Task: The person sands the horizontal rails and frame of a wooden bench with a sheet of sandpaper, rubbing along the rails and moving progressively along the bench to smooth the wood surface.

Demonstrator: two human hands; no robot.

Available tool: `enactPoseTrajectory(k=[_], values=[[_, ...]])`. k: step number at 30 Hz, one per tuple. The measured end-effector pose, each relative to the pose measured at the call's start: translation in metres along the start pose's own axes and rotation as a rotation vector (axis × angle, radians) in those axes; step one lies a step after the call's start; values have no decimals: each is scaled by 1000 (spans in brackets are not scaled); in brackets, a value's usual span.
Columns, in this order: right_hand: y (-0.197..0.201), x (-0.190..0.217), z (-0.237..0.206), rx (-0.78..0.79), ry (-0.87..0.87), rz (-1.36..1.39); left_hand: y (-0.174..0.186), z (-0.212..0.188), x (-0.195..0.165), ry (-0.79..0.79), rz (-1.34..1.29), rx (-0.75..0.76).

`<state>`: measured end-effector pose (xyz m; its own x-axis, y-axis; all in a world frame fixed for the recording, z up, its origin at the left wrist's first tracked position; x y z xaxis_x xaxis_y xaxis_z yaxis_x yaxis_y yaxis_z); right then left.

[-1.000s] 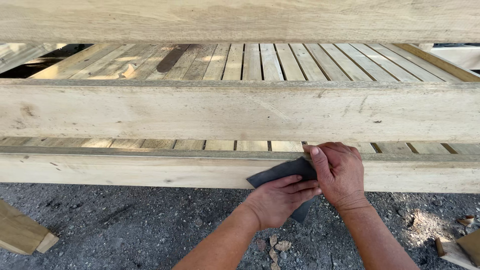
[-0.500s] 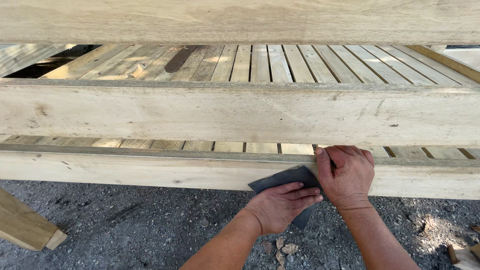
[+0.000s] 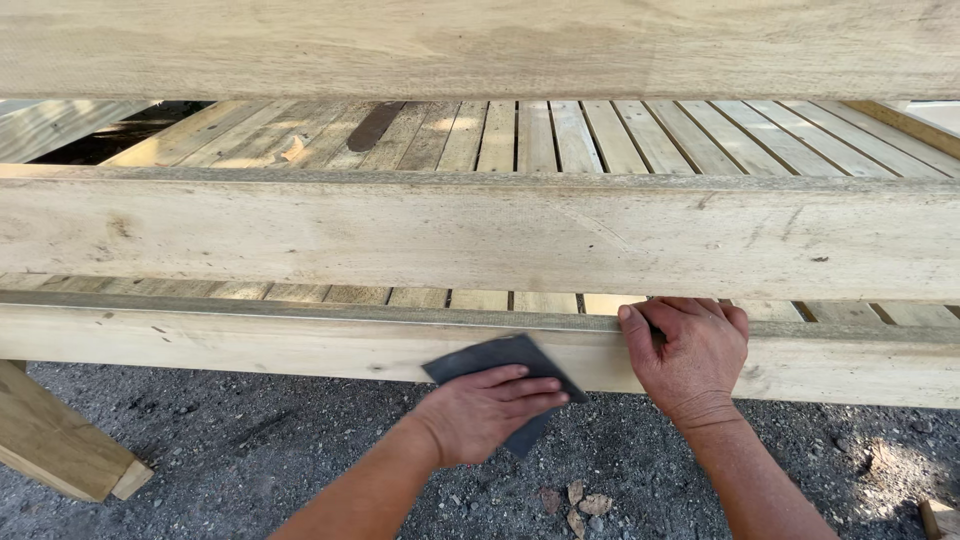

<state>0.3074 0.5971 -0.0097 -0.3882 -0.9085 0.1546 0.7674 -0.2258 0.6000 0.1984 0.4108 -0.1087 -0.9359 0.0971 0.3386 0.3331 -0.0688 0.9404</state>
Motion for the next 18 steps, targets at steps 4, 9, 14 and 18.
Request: enactPoseTrajectory(k=[4, 9, 14, 18], values=[[1, 0, -5, -48, 19, 19, -4, 47, -24, -42, 27, -39], [0, -2, -4, -44, 24, -23, -18, -80, 46, -2, 34, 224], [-3, 14, 2, -4, -18, -83, -14, -132, 69, 44, 29, 285], [-2, 35, 1, -34, 26, 22, 1, -28, 14, 8, -4, 26]])
Point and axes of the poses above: each hand's wrist, its own z-axis towards the middle knuckle, its own y-axis out of the back of the hand, x = y × z, the point moved 6 cm from there along z, towards the middle knuckle, and after that the axes turned 5 degrees about -z, right-handed, at the moved point
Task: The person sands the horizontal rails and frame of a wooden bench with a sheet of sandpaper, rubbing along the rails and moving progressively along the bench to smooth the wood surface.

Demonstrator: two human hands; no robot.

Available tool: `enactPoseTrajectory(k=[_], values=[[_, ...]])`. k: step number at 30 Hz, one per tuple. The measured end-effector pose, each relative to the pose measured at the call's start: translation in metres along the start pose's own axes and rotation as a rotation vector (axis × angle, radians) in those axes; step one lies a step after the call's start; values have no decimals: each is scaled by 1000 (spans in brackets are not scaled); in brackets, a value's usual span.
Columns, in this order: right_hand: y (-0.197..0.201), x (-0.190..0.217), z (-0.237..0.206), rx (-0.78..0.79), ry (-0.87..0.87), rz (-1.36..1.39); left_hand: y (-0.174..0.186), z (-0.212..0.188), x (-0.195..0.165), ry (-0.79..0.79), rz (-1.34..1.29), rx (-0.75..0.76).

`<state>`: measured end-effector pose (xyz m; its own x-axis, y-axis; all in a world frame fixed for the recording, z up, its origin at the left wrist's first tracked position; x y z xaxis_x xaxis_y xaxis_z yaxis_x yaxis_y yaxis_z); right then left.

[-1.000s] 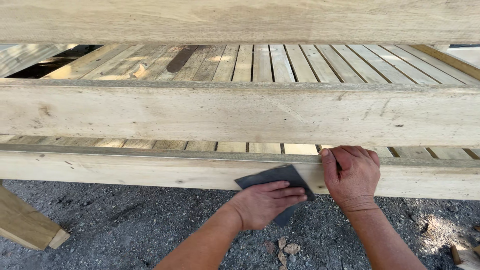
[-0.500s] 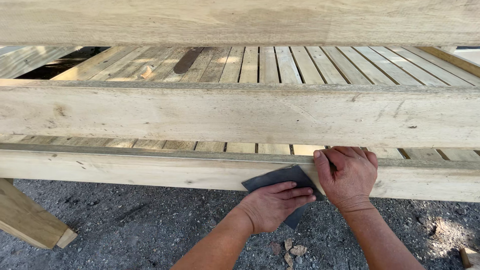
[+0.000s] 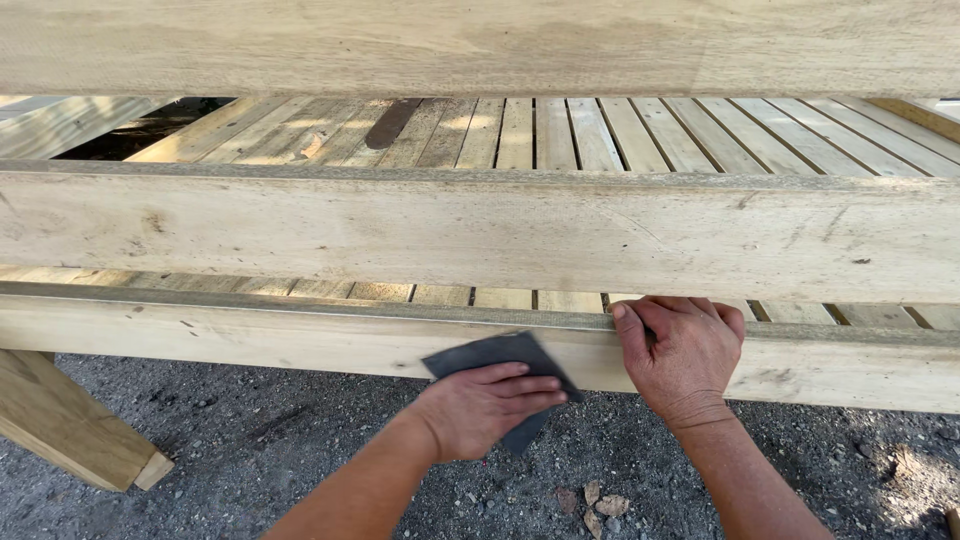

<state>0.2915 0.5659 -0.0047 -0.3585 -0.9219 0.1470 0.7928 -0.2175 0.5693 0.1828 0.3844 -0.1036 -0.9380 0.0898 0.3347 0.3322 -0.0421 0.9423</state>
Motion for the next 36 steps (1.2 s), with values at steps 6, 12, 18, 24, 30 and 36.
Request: enactPoseTrajectory(k=[6, 12, 18, 24, 30, 36], values=[[2, 3, -4, 2, 34, 11, -3, -3, 6, -34, 18, -80], [-5, 10, 1, 31, -17, -60, -13, -89, 48, 63, 50, 22], [-8, 21, -1, 17, -9, -24, -2, 28, -17, 33, -63, -178], [-4, 16, -3, 44, 9, 76, -22, -63, 34, 61, -25, 27], [-3, 20, -1, 94, -27, 290, 23, -69, 37, 141, -28, -189], [3, 18, -1, 130, -48, 391, 37, 14, 11, 102, 59, -327]])
Point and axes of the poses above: each hand's wrist, its own z-axis towards the middle knuckle, its own y-axis out of the back of the hand, x = y × z, the point moved 6 cm from there along z, towards the middle knuckle, and after that the axes turned 5 degrees about -z, right-handed, at the moved point
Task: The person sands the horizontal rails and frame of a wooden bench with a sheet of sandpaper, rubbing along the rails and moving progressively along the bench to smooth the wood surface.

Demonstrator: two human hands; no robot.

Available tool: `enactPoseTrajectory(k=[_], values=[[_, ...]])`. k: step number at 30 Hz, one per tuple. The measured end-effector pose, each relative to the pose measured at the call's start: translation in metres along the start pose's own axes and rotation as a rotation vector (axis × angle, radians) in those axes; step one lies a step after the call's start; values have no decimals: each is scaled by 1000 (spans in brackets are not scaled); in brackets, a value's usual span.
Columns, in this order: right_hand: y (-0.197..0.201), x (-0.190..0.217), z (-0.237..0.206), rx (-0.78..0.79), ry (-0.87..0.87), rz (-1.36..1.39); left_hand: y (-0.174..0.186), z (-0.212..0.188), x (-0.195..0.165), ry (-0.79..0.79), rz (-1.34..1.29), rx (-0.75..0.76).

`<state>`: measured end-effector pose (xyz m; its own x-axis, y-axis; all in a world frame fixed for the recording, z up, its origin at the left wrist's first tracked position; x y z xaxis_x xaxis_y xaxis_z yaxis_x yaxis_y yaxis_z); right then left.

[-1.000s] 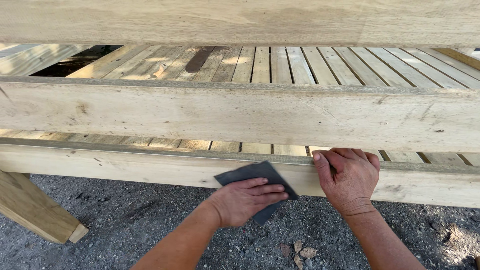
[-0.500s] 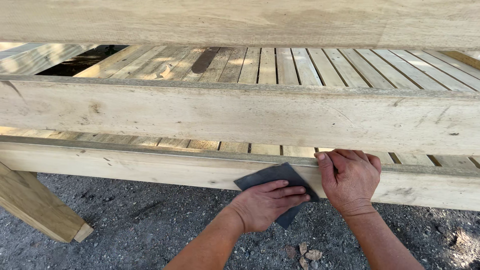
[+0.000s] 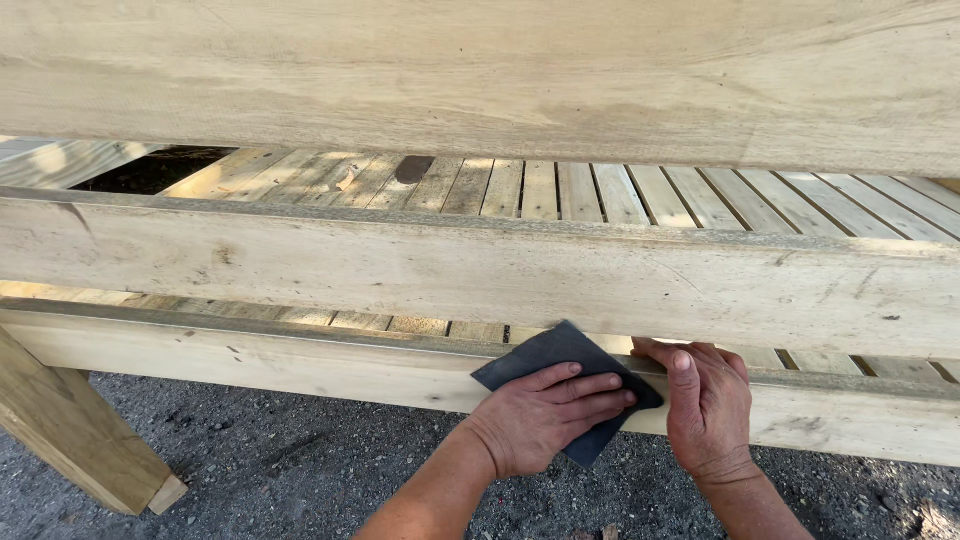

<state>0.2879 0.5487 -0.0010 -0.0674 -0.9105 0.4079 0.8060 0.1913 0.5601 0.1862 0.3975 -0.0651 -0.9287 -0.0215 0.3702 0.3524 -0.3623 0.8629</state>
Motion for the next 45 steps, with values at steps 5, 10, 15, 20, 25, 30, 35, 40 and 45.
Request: enactPoseTrajectory(k=[5, 10, 15, 20, 25, 30, 35, 40, 45], values=[[-2, -3, 4, 81, -33, -12, 22, -93, 56, 242, -100, -101], [-6, -5, 5, 97, -61, -38, 21, -56, 29, 368, -153, -157], [-7, -10, 3, 71, -82, -56, 8, -17, 15, 244, -188, -101], [-16, -17, 2, 88, -149, -117, 11, -141, 72, 804, -40, -393], [-22, -16, 2, 92, -146, -200, 44, -239, 113, 1443, -389, -1296], [-24, -15, 4, 94, -168, -245, 95, -98, 134, 1280, -177, -1186], [-24, -12, 2, 47, -135, -301, 68, 29, 40, 759, -68, -890], [-27, -14, 2, 55, -152, -346, 69, -45, 104, 931, -46, -882], [-32, -15, 5, 122, -176, -461, 97, -73, 130, 1299, -230, -1320]])
Point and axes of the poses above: each hand's wrist, its own z-axis towards the middle knuckle, its own y-axis out of the back of the hand, x = y × z, the point moved 6 cm from there along z, towards the middle knuckle, and after that the axes turned 5 degrees about -z, right-handed, at the moved point
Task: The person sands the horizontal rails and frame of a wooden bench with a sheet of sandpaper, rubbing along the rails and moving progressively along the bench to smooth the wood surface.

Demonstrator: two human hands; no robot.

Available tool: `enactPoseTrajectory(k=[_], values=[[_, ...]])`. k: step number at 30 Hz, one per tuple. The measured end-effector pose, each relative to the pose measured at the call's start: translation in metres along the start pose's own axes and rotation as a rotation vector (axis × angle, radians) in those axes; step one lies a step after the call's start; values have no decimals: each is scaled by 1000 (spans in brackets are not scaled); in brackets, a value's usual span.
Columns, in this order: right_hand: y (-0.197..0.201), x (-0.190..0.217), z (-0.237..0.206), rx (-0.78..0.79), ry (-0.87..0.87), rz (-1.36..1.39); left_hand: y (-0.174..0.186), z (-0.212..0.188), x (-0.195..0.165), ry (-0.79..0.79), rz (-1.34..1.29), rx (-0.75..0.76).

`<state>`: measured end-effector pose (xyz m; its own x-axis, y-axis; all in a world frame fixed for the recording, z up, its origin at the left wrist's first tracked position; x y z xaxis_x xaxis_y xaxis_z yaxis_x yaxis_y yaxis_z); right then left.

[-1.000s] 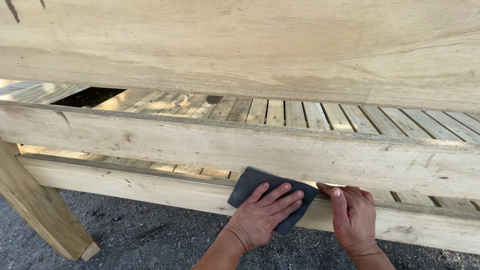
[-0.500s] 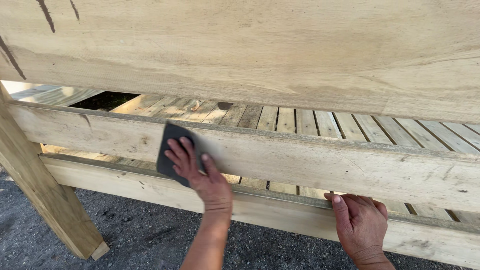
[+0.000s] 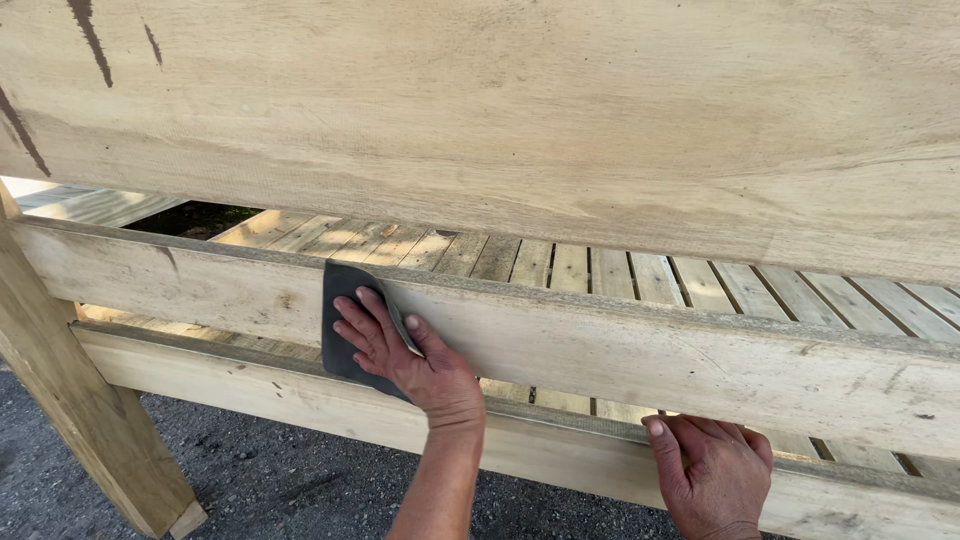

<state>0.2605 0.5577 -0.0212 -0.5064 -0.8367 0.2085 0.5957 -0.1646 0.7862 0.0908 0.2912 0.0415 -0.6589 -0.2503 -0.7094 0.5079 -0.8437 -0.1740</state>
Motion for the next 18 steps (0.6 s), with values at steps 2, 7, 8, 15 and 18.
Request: enactPoseTrajectory(k=[2, 7, 8, 15, 18], values=[[4, 2, -1, -60, 30, 34, -22, -37, -38, -90, 24, 53], [8, 0, -5, -109, 86, 131, -50, -121, -68, -512, 83, 517], [9, 0, -6, -114, 111, 150, -46, -111, -56, -510, 74, 531], [18, 17, -5, -94, 187, 201, 8, 20, 5, 37, -21, 1], [13, 36, -5, -3, 189, 207, -18, -28, -44, -122, 46, 119]])
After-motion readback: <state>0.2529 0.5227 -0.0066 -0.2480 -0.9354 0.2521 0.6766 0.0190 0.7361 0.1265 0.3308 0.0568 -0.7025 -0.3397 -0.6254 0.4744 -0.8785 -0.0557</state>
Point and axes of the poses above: each hand's wrist, its own z-axis towards the middle knuckle, its own y-axis out of the back of the hand, x = y × z, the point moved 6 cm from there along z, towards the middle knuckle, and after that the axes turned 5 degrees about -z, right-handed, at the moved point
